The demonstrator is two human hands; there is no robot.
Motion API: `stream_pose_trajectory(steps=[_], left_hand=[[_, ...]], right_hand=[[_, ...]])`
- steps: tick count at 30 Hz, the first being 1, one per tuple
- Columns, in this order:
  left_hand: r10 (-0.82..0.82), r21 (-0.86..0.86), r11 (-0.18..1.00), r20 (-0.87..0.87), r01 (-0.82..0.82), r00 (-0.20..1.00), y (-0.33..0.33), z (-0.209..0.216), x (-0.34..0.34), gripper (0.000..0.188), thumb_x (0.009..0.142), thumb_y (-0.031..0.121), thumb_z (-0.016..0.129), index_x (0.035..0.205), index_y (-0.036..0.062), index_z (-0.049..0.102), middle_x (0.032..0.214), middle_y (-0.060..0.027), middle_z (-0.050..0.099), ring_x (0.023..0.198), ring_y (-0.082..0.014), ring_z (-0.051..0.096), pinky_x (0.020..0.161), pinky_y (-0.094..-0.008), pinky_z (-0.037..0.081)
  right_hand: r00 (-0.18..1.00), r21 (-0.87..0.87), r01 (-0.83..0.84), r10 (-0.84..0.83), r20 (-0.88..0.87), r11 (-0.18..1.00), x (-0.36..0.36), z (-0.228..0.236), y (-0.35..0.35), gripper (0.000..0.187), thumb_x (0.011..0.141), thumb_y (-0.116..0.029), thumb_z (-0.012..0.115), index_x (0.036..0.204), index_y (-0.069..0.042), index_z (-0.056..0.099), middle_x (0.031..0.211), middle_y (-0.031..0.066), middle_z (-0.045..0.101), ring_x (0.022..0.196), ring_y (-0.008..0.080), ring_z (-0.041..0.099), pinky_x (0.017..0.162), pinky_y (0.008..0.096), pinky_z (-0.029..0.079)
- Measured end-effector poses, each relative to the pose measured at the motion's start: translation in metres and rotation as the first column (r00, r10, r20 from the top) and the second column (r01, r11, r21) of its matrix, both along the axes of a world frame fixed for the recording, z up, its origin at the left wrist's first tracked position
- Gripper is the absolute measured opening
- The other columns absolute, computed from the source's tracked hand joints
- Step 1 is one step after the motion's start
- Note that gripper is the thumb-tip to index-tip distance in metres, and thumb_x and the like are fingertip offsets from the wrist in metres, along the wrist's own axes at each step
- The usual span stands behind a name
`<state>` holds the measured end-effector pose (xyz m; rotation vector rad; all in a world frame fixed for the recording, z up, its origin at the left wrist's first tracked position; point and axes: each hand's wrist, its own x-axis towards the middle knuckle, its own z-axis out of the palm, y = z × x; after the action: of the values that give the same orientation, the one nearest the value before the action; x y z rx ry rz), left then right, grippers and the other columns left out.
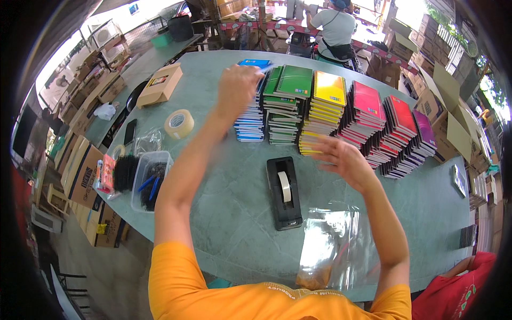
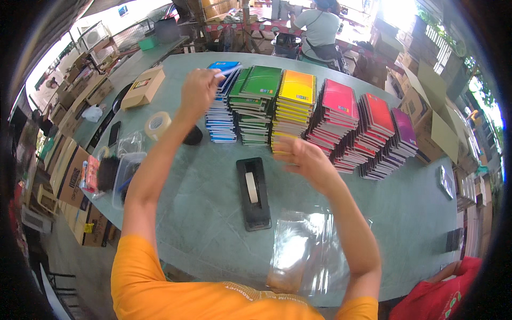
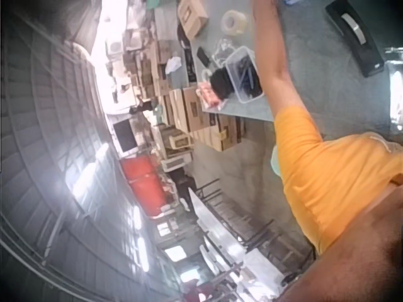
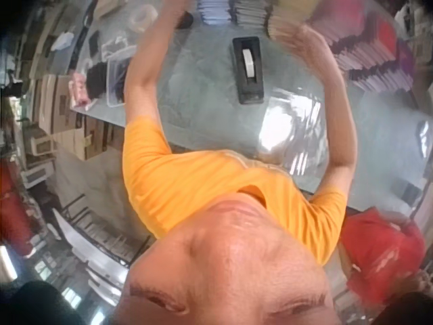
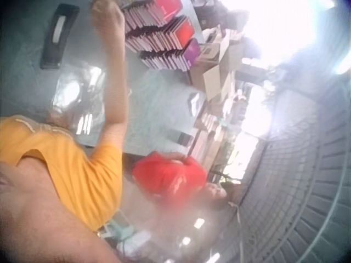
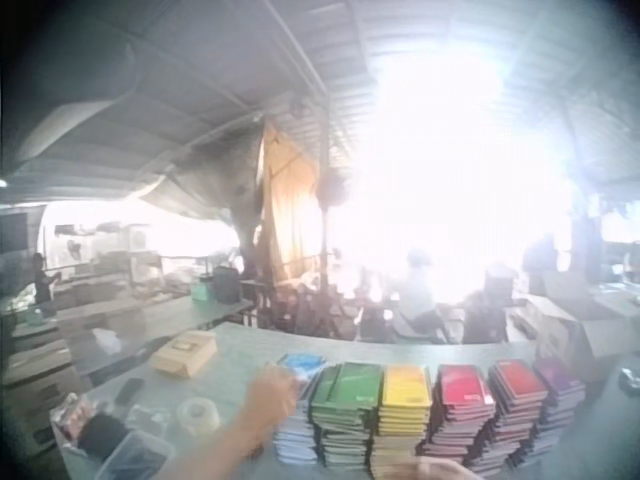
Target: The person packages small colorful spiral notebooks by selecting one of each color, stacking them, and wrapping them in plastic film secured with tape.
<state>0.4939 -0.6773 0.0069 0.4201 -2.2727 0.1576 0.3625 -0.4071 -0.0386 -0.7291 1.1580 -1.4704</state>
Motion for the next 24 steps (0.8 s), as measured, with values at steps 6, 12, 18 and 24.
stream_pose_trajectory(steps=[6,12,18,24], left_hand=[[-0.543,0.07,0.84,0.1,0.538,0.834,0.095,-0.012,-0.026,0.034,0.078,0.033,0.065,0.096,0.0039,0.064,0.095,-0.0114,0.065,0.092,-0.0279,0.059,0.08,-0.0367,0.045],[-0.287,0.068,0.957,0.125,0.281,0.95,-0.006,-0.04,-0.055,0.033,0.08,0.027,0.064,0.102,0.0026,0.06,0.106,-0.0158,0.063,0.105,-0.028,0.057,0.093,-0.038,0.04],[-0.67,0.64,0.22,-0.45,0.736,0.591,0.062,0.0,-0.028,0.02,0.079,0.005,0.059,0.099,0.0059,0.063,0.1,-0.0115,0.063,0.101,-0.0271,0.058,0.091,-0.037,0.043],[-0.782,0.255,0.622,0.175,0.74,0.598,0.093,-0.03,-0.079,0.028,0.079,0.003,0.057,0.106,0.0052,0.061,0.113,-0.0136,0.058,0.114,-0.0292,0.049,0.097,-0.0399,0.038]], right_hand=[[0.921,-0.061,0.171,-0.137,0.365,0.983,-0.013,-0.024,-0.047,0.033,0.087,-0.017,0.06,0.11,0.003,0.051,0.103,0.0118,0.06,0.09,0.0201,0.063,0.076,0.0328,0.055],[0.95,0.137,0.159,-0.189,0.247,0.978,0.002,-0.039,-0.022,0.032,0.089,-0.017,0.056,0.112,0.003,0.049,0.101,0.0148,0.062,0.085,0.0208,0.065,0.073,0.0323,0.057],[0.632,-0.16,-0.026,0.14,0.762,0.987,-0.021,-0.054,0.015,0.068,0.088,-0.051,0.048,0.124,0.007,0.041,0.11,0.0188,0.059,0.098,0.0258,0.061,0.085,0.041,0.052],[0.855,-0.147,0.05,0.034,0.517,0.988,-0.019,-0.075,0.064,0.039,0.085,-0.014,0.05,0.117,0.007,0.047,0.109,0.0161,0.06,0.096,0.0253,0.062,0.084,0.0376,0.051]])
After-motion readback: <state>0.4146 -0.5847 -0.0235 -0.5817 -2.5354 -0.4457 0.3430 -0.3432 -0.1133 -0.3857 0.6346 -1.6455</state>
